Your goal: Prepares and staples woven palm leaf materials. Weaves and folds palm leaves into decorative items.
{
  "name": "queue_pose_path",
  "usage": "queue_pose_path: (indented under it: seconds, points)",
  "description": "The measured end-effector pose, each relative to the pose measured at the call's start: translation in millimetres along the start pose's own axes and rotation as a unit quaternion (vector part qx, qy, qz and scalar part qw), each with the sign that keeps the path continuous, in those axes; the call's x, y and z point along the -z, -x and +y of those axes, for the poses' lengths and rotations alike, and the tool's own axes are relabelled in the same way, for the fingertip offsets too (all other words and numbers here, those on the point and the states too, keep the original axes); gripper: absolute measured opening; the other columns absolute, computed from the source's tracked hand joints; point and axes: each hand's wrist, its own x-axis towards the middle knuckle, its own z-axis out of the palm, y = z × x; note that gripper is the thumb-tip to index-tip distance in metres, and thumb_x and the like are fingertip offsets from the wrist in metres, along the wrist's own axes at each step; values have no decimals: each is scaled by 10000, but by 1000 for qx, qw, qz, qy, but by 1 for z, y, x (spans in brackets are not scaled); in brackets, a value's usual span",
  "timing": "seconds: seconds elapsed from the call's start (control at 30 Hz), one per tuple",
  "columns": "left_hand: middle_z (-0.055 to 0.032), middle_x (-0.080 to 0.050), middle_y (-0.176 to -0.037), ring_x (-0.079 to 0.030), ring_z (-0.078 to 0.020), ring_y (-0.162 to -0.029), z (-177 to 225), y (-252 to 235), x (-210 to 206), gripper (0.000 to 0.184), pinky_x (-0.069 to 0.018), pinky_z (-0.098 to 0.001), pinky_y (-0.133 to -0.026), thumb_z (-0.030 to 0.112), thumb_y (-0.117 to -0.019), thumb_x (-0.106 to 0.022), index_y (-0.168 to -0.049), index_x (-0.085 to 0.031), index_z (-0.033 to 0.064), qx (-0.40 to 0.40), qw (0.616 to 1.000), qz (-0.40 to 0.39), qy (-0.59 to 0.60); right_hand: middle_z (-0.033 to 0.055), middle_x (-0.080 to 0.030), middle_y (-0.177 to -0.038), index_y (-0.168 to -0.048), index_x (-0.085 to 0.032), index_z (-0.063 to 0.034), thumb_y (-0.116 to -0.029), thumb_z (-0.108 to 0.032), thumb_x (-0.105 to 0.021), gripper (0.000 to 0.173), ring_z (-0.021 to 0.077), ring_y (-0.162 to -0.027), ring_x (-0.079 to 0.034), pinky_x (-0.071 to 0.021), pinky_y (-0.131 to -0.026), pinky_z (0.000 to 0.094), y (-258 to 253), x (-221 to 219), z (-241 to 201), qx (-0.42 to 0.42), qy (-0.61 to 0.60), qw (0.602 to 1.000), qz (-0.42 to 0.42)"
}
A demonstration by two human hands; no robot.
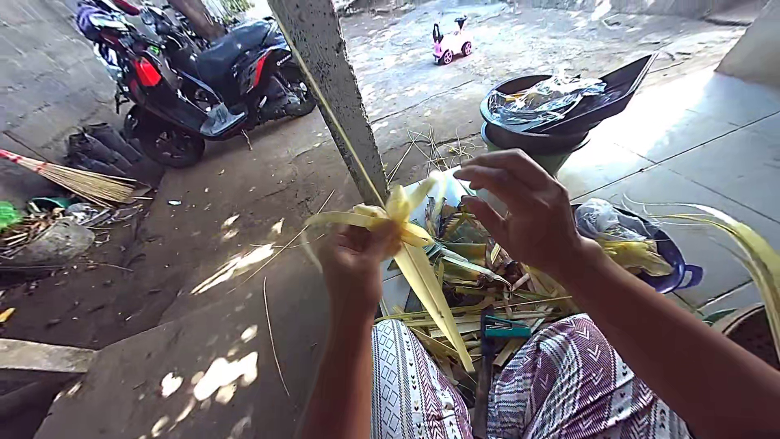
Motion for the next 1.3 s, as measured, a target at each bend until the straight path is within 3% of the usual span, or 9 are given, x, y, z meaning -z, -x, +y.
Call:
queue_pose_path:
  seconds: [0.1,0.37,0.47,0.57,0.63,0.8,0.9,1.1,1.3]
  points:
    - [60,-720,-854,-699,-39,-741,2,10,-8,194,-614,-243,-702,-39,-908,-674,-1058,-632,76,25,999,-12,19,229,-633,-1166,-1241,-690,9,-935,-56,-694,313,282,-864,-657,-574,-776,369,-3,-3,18,-38,-3,998,-48]
    - [31,-698,-855,-687,-3,-738,-1,20,-14,223,-604,-199,-704,-35,-886,-716,-1091,-636,5,-1,998,21,-60,133,-668,-917,-1030,-704,-15,-1004,-141,-628,150,249,-760,-650,-554,-700,466,1,43,16,-218,4,949,-229]
    - [30,-693,-868,-680,10,-758,-6,18,-11,254,-591,-186,-725,-19,-894,-711,-1129,-617,-14,-10,997,29,-75,-5,-680,-880,-1050,-707,-114,-1011,-239,-610,164,99,-776,-647,-550,-705,339,-1,70,16,-253,-54,923,-287]
    - [37,-696,-850,-684,2,-737,-10,18,-12,243,-600,-201,-706,-18,-894,-708,-1118,-616,-4,-4,998,27,-61,-151,-582,-764,-1069,-686,-159,-1033,-226,-524,179,-74,-645,-518,-449,-594,118,0,82,15,-266,-183,922,-211]
    - [44,-692,-853,-691,-14,-733,-10,20,-14,232,-613,-217,-706,-27,-903,-699,-1115,-614,15,14,999,16,-24,-165,-571,-768,-1090,-691,-166,-1052,-232,-499,206,-95,-640,-504,-439,-600,95,-1,85,14,-263,-151,940,-153]
    - [20,-707,-855,-705,-68,-718,-3,25,-16,167,-629,-260,-680,-63,-944,-619,-1042,-615,71,109,987,-25,112,188,-684,-863,-1073,-682,59,-1092,-189,-443,345,259,-756,-663,-553,-736,437,6,69,24,-134,95,980,-117]
    - [14,-699,-858,-704,-77,-717,-1,28,-18,157,-632,-266,-673,-56,-958,-606,-1043,-614,76,118,984,-20,132,220,-696,-976,-1016,-717,19,-1037,-153,-554,238,417,-892,-685,-525,-783,624,22,58,26,-120,65,968,-210]
    - [25,-683,-861,-704,-58,-730,-5,30,-23,160,-636,-263,-677,-37,-941,-648,-1040,-589,75,87,994,4,61,-50,-676,-799,-967,-739,-124,-965,-138,-675,65,22,-597,-586,-505,-531,189,29,57,-2,-287,-144,923,-210]
    - [2,-673,-866,-682,-28,-740,-7,36,-34,174,-602,-210,-689,6,-915,-690,-1057,-594,36,32,999,-23,-38,-111,-706,-870,-1046,-702,-134,-977,-125,-616,110,-33,-760,-671,-590,-703,158,-8,51,-26,-257,-180,943,-113]
